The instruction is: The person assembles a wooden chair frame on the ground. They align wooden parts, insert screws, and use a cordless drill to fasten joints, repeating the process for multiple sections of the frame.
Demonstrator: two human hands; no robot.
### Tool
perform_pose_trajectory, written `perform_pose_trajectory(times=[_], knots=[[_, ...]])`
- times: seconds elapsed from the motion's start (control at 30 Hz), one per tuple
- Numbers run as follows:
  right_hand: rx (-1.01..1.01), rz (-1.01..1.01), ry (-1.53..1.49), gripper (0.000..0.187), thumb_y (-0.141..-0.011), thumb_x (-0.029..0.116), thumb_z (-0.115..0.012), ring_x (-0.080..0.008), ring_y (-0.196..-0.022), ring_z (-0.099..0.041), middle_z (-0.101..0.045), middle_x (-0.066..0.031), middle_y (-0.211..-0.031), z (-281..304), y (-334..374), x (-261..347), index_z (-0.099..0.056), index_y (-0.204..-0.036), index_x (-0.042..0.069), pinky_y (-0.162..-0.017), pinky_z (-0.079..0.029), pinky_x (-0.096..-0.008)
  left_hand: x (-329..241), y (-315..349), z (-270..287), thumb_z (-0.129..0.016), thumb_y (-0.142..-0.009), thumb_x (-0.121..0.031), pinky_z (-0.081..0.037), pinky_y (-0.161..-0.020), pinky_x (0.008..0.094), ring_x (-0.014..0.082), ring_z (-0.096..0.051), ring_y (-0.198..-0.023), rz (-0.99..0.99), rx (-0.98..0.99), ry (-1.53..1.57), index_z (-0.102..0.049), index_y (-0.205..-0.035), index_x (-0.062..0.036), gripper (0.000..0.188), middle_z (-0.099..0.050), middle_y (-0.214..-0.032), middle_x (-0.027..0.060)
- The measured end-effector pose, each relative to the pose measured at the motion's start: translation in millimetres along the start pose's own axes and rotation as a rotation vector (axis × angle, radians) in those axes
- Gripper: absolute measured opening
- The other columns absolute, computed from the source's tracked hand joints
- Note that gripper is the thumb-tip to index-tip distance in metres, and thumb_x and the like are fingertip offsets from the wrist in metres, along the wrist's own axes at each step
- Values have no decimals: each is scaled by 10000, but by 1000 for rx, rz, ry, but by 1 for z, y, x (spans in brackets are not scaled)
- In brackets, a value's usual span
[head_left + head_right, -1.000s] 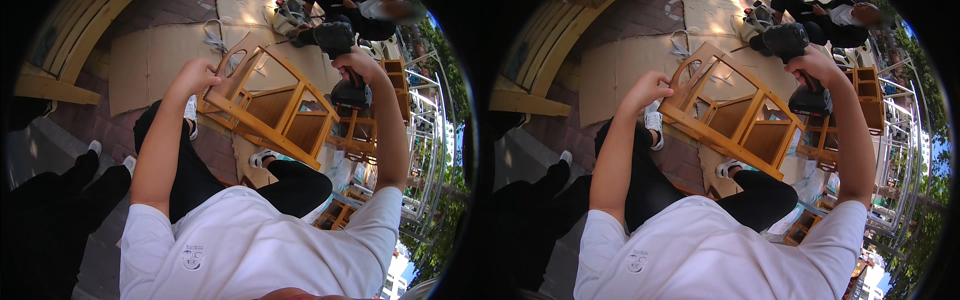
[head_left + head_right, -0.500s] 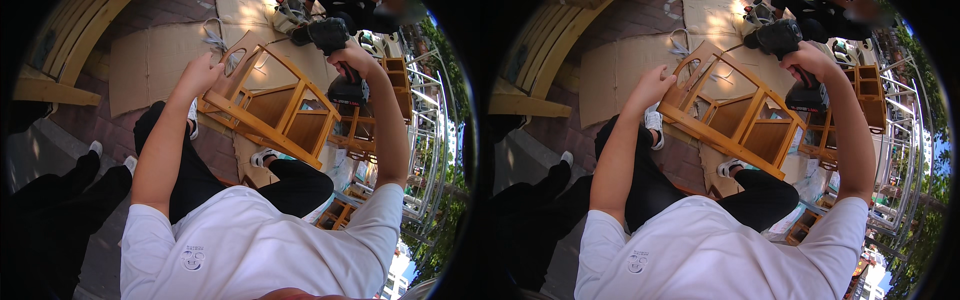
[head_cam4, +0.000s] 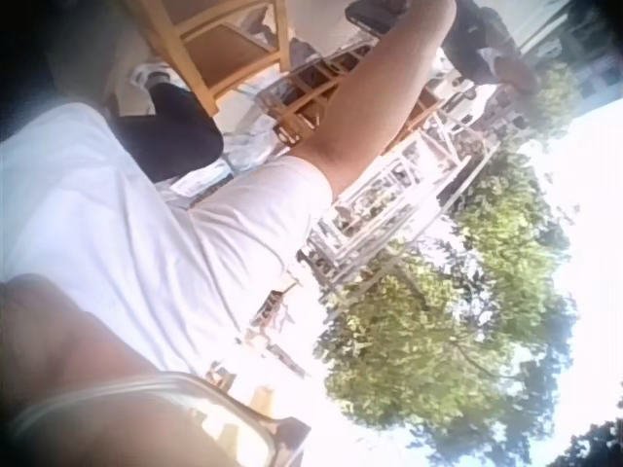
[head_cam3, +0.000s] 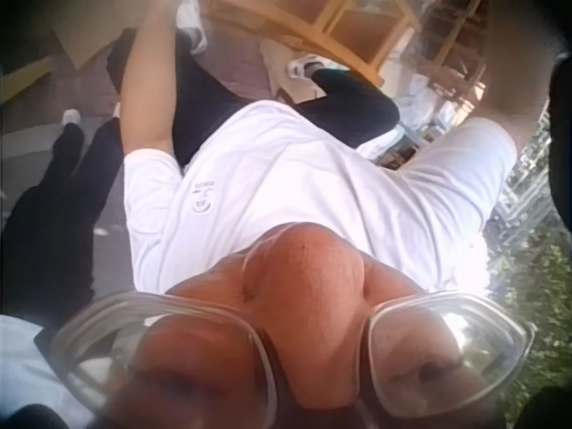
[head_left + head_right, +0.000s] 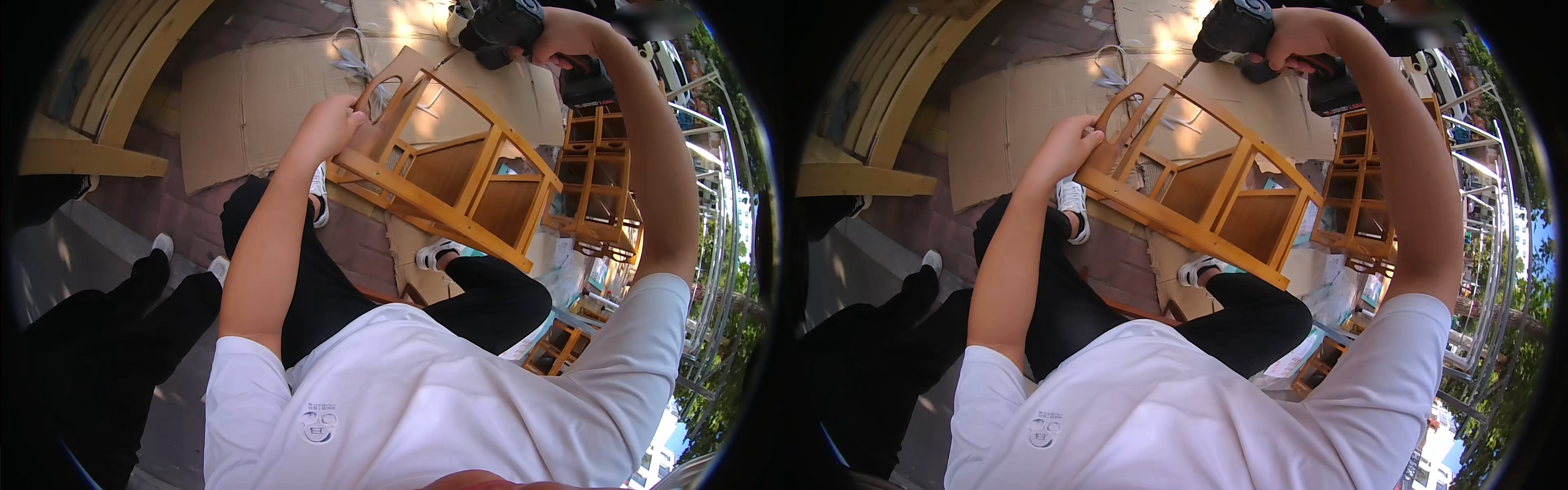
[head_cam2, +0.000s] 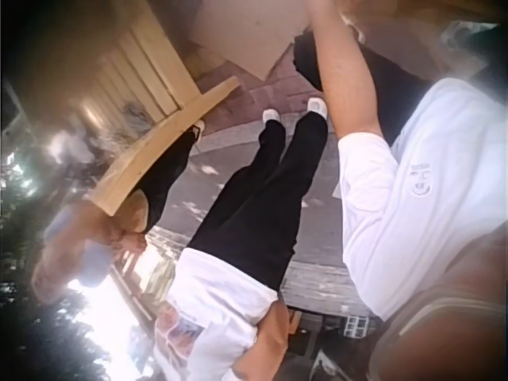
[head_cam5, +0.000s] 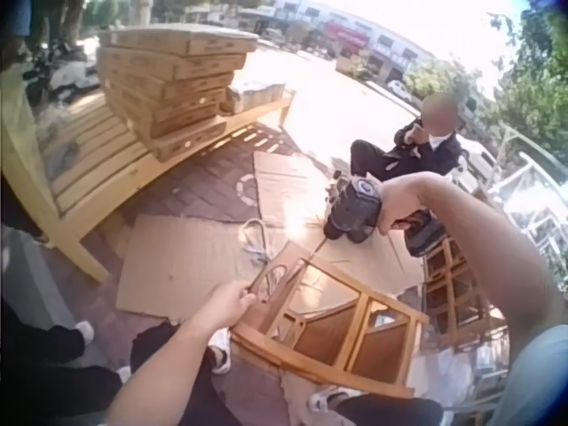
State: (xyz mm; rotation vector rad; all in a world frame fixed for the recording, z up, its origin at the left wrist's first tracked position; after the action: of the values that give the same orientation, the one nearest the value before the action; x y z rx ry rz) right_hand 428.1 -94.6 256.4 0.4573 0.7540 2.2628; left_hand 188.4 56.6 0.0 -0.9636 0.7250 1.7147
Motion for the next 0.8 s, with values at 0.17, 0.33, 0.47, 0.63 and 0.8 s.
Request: perform_pose_trajectory(times=[0.17, 0.33, 0.47, 0.63, 0.8], knots=[[77, -21, -7, 205, -635, 13, -681, -156, -424, -532, -575, -60, -579, 0, -19, -16, -666, -838, -10, -463, -441, -280, 2, 1, 2, -662, -930, -171, -537, -788, 398, 338, -694, -869, 40, 21, 3, -669, -1119, 39, 282, -716, -950, 213], [77, -1, -101, 263, -640, -1, -667, -140, -438, -526, -565, -45, -596, -13, -18, -25, -647, -901, 30, -485, -452, -276, 4, -1, 0, -665, -930, -177, -542, -789, 394, 336, -705, -881, 32, 8, -21, -669, -1156, 34, 308, -722, -955, 216], [64, -4, -83, 249, -642, -10, -666, -136, -442, -527, -567, -42, -604, -17, -18, -27, -642, -887, 24, -477, -452, -275, 1, 1, 1, -669, -931, -193, -545, -794, 396, 338, -712, -890, 65, 9, -2, -665, -1185, 31, 338, -726, -959, 222], [61, 3, -63, 233, -639, -14, -669, -134, -448, -532, -573, -41, -613, -21, -23, -27, -634, -867, 18, -459, -450, -278, 1, -1, 2, -671, -933, -205, -546, -792, 398, 338, -712, -889, 81, 17, -22, -670, -1179, 27, 338, -728, -963, 219], [79, 2, -81, 253, -631, -17, -675, -134, -452, -539, -580, -45, -619, -24, -32, -32, -642, -881, 10, -455, -452, -278, 3, -2, 0, -673, -932, -207, -546, -792, 399, 338, -711, -889, 65, 10, -20, -670, -1179, 28, 342, -730, -971, 214]])
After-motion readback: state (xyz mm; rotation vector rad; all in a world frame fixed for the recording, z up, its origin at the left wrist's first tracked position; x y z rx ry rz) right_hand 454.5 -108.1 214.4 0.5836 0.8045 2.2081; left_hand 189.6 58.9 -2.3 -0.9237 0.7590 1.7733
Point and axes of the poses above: each hand's wrist, its own y-axis away from the middle knuckle, its own z-axis out of the back of the hand, x = y × z, the point moved 4 cm from there along -y, towards the middle knuckle
